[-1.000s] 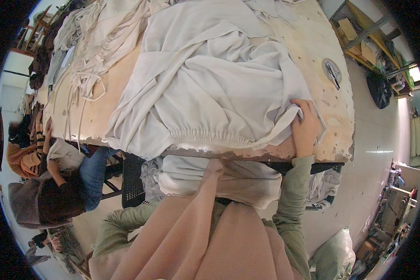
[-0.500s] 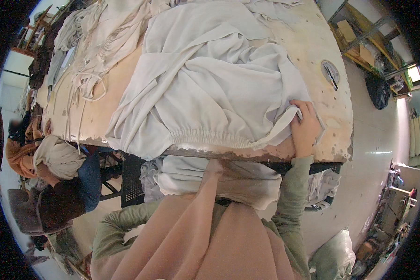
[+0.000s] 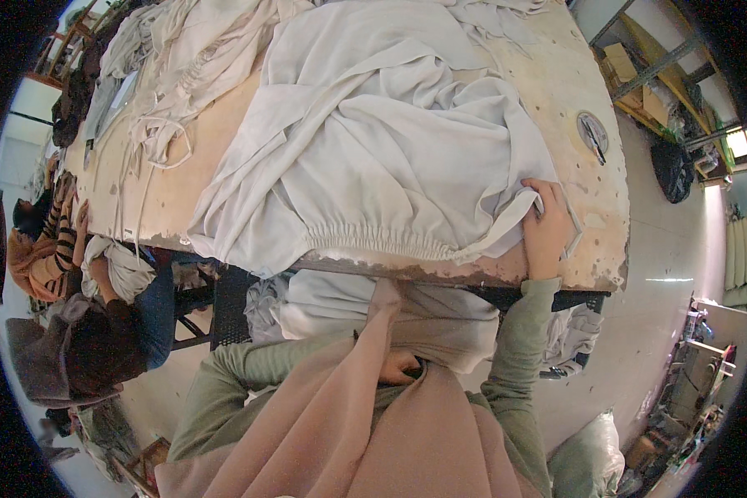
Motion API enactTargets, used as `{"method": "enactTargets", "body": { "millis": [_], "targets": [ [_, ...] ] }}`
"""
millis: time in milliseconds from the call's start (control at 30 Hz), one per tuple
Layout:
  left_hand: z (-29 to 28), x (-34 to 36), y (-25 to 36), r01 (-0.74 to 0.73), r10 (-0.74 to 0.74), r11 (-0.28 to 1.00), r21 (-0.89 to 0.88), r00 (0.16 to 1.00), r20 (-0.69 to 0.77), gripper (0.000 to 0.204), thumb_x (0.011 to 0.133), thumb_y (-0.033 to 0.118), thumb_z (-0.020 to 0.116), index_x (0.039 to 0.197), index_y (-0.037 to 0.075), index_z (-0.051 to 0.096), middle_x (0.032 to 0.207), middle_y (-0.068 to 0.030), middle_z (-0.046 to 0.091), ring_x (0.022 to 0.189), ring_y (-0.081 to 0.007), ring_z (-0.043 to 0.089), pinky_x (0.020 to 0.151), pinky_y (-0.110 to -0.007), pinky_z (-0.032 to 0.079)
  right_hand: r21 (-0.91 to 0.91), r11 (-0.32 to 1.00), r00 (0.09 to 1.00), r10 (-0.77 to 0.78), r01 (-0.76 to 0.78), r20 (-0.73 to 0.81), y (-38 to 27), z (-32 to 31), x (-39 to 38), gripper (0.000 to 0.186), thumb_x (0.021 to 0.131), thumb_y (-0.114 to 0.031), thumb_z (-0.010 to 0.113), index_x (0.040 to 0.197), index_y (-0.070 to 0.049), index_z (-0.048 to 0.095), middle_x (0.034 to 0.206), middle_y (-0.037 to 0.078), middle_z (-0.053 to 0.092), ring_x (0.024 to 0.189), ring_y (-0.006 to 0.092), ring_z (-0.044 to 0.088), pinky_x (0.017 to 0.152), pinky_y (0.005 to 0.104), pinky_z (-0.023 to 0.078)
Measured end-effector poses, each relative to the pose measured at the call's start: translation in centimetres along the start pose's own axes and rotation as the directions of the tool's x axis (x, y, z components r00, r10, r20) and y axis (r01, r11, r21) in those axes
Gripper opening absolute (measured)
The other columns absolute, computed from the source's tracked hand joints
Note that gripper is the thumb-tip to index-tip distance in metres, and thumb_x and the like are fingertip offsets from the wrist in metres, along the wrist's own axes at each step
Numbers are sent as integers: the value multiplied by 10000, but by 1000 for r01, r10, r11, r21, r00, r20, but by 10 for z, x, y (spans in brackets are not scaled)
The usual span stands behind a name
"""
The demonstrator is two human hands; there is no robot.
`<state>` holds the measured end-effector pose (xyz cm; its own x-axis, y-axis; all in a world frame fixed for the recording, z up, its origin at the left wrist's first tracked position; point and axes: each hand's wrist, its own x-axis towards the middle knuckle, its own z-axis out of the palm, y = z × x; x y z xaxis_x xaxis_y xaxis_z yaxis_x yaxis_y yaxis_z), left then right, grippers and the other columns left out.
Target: The person repairs a light-colored garment by hand, using tape to secure small fabric sections. They repeatedly pick up the garment, align edges, apply tape, and smooth the fabric. The person works at a table in a workshop setting with other workers visible in the background.
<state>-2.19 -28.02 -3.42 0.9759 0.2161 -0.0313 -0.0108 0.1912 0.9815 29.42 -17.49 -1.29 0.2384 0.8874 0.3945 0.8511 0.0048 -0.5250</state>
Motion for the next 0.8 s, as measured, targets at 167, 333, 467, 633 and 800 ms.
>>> {"method": "enactTargets", "body": {
  "millis": [167, 333, 467, 633, 800],
  "targets": [
    [3, 6, -1, -14, 14, 1000, -15, 1000, 23, 261, 835, 23, 560, 1090, 29, 611, 972, -146, 656, 893, -267, 643, 760, -344, 504, -33, 999, 1000, 11, -11, 0, 0, -1, 0, 300, 730, 2, 584, 1002, -111, 641, 975, 67, 616, 906, 271, 608, 769, 332, 466],
    [4, 8, -3, -32, 32, 999, -18, 999, 38, 248, 833, 28, 565, 1076, 30, 619, 961, -142, 660, 877, -264, 648, 748, -342, 506, -23, 999, 999, 39, -39, 5, -1, -1, 0, 286, 736, 0, 582, 993, -108, 643, 970, 71, 615, 894, 271, 612, 758, 332, 468],
    [5, 14, -4, -40, 41, 999, -17, 998, 57, 239, 832, 32, 570, 1064, 30, 625, 953, -139, 663, 864, -261, 651, 738, -340, 509, -5, 1000, 1000, 3, -3, -8, -1, -1, 1, 284, 740, 8, 576, 994, -103, 640, 968, 78, 613, 894, 281, 612, 756, 336, 468],
    [-3, 8, -6, -41, 41, 999, -3, 997, 60, 227, 831, 37, 575, 1050, 31, 633, 942, -134, 666, 847, -258, 656, 725, -338, 512, -47, 999, 1000, 11, -11, -1, 1, 0, 0, 304, 727, 16, 574, 1000, -102, 636, 968, 85, 612, 898, 295, 609, 760, 341, 468],
    [-11, -8, -7, -20, 19, 999, 39, 1000, 14, 215, 829, 42, 581, 1036, 31, 641, 931, -130, 670, 831, -255, 660, 713, -336, 515, -23, 999, 999, 36, -36, 14, -1, 0, 1, 304, 725, 9, 574, 1001, -102, 636, 966, 87, 612, 896, 299, 608, 760, 344, 469]
  ]
}}
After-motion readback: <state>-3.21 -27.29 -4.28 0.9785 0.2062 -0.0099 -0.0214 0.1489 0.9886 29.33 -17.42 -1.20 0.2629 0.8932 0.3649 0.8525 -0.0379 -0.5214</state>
